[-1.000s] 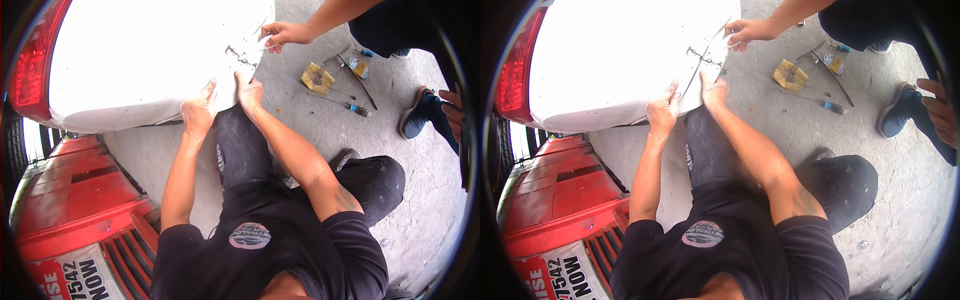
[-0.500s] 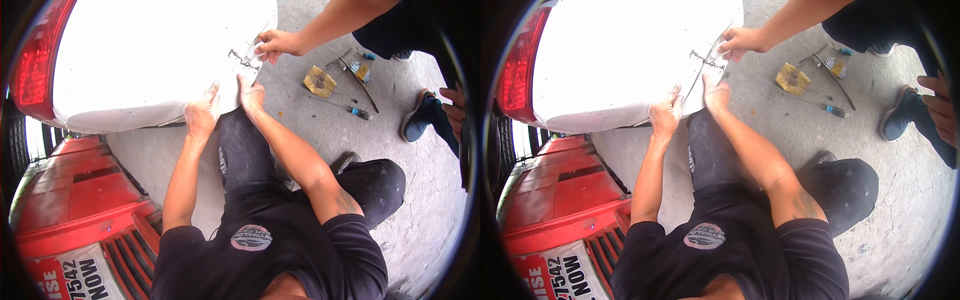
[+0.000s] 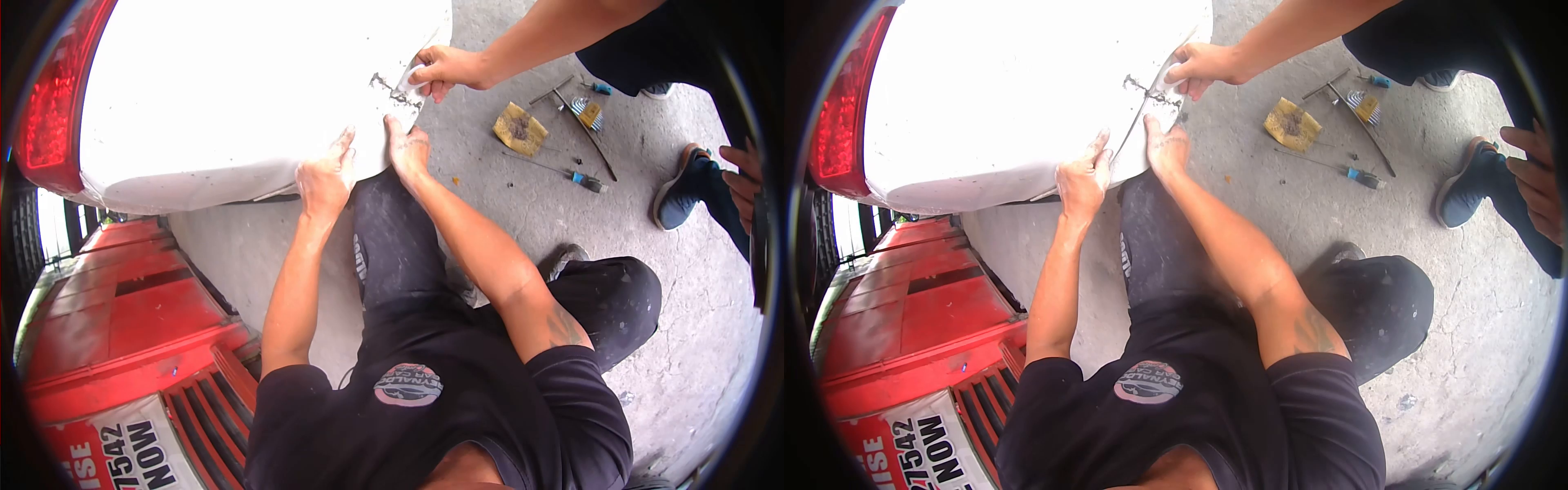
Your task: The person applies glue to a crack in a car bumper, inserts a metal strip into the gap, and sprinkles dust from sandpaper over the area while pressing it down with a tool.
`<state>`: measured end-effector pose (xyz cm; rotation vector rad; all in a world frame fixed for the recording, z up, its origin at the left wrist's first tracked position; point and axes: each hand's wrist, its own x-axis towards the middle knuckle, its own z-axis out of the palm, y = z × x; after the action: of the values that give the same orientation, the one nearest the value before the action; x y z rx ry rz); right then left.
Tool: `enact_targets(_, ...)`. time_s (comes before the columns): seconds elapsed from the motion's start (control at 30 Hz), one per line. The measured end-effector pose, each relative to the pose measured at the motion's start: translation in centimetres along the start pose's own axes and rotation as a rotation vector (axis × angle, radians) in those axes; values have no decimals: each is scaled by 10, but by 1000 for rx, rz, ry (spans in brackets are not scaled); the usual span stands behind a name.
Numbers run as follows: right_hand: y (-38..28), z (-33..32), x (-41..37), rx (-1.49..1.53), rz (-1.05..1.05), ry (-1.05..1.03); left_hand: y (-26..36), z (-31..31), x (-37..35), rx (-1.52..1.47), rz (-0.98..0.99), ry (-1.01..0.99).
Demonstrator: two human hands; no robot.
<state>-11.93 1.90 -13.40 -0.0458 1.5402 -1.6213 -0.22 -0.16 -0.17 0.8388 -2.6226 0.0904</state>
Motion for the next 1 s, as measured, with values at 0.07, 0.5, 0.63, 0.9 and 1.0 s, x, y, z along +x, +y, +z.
enact_targets(0.07, -2, -1, -2, 0, -2, -3, 0, 0, -1, -3, 33, 23)
enact_targets(0.5, 1, 2, 1, 43, -7, 15, 2, -1, 0, 2, -80, -46)
enact_targets(0.63, -2, 0, -2, 60, -9, 8, 3, -3, 0, 17, -93, -71)
enact_targets(0.9, -1, 0, -1, 39, -7, 17, 2, -3, 1, 17, -86, -79)
enact_targets(1.0, 7, 4, 5, 21, -24, 27, 3, -3, 0, 4, -75, -67)
